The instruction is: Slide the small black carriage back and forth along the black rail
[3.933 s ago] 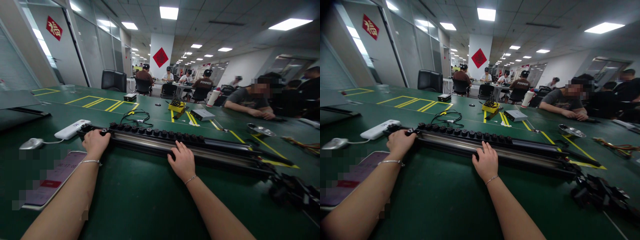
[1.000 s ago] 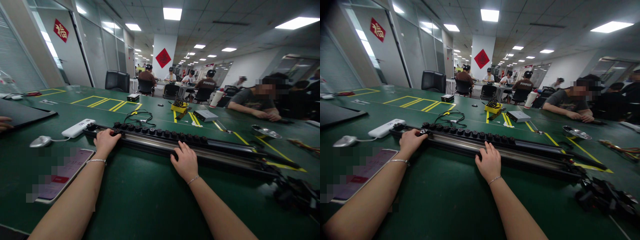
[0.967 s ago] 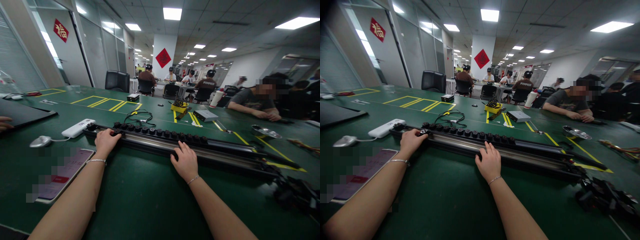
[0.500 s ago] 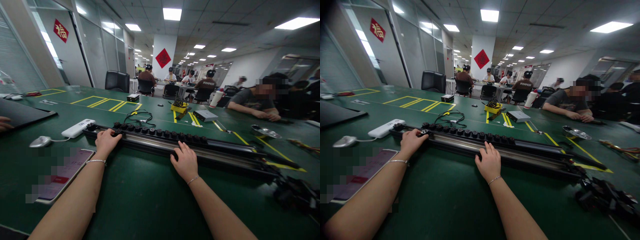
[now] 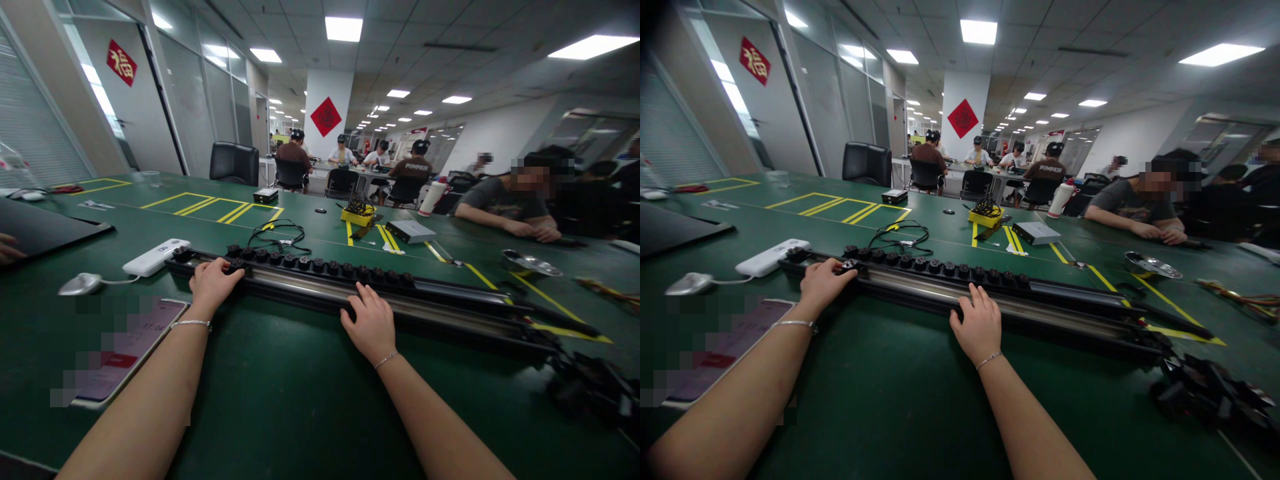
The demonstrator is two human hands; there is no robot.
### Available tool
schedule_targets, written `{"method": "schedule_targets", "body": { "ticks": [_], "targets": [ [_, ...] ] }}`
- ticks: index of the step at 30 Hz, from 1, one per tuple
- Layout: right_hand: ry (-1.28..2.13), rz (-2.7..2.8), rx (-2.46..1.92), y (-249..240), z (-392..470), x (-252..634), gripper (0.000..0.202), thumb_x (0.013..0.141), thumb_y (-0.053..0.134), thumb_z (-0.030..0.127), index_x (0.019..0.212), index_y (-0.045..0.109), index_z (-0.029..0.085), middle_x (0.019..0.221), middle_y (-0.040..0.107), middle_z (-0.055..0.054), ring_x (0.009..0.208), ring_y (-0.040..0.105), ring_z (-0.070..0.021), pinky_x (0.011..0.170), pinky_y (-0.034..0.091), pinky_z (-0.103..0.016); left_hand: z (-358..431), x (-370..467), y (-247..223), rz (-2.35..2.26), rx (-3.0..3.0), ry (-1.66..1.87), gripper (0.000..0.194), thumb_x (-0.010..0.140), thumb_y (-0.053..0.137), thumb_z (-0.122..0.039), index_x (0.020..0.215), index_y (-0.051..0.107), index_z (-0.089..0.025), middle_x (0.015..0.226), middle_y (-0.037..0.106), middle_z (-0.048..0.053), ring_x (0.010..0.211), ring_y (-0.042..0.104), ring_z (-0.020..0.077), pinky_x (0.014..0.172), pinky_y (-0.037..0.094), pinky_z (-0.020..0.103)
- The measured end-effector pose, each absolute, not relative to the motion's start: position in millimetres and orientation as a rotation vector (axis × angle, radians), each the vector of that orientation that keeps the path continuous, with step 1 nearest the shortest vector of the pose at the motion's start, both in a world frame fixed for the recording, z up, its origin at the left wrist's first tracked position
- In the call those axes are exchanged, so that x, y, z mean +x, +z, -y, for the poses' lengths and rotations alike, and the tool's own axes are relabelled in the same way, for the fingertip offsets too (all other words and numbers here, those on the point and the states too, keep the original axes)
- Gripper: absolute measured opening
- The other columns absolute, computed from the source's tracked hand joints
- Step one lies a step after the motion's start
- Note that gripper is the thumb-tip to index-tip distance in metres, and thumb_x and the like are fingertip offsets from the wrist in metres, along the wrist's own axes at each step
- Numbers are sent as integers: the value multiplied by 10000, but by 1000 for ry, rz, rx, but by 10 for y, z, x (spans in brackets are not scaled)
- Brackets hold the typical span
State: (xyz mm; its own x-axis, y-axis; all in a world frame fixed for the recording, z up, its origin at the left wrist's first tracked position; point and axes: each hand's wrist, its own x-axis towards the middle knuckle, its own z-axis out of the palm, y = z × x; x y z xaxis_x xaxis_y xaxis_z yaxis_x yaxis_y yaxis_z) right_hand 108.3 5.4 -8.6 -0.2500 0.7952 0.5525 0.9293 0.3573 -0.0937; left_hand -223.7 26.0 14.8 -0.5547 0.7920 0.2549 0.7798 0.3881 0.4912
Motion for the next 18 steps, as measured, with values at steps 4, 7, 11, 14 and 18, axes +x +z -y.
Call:
{"method": "schedule_targets", "body": {
  "ticks": [4,7,11,14,18],
  "targets": [
    [-341,2107,-1503,-85,-51,1080,191,791,515,320,903,631,219,1321,495,-97,1231,402,-269,943,330,-424,-274,-2202,139,-2601,1526,842,354,672,518,-544,857,569,-247,1053,618,100,1140,450,340,955,293,560],
    [-342,2108,-1507,-81,-48,1076,187,793,514,321,898,630,219,1321,495,-96,1231,402,-267,941,332,-420,-282,-2190,128,-2595,1546,828,355,682,508,-543,870,568,-248,1068,617,107,1140,452,345,966,263,591],
    [-340,2108,-1499,-82,-48,1076,182,792,516,318,888,634,220,1317,499,-95,1229,403,-266,940,332,-418,-278,-2193,130,-2592,1567,840,354,685,512,-536,878,577,-246,1056,627,105,1127,465,347,956,287,580],
    [-339,2106,-1502,-87,-51,1080,184,790,515,316,892,634,220,1318,498,-95,1226,406,-270,936,333,-421,-276,-2209,133,-2578,1595,832,361,681,517,-542,872,580,-242,1034,640,95,1106,486,335,930,339,528],
    [-346,2100,-1496,-91,-52,1081,180,789,516,318,889,630,221,1314,501,-96,1223,410,-271,935,337,-422,-285,-2238,125,-2562,1612,827,364,682,520,-561,855,579,-246,1004,651,80,1091,497,317,896,376,476]
  ]
}}
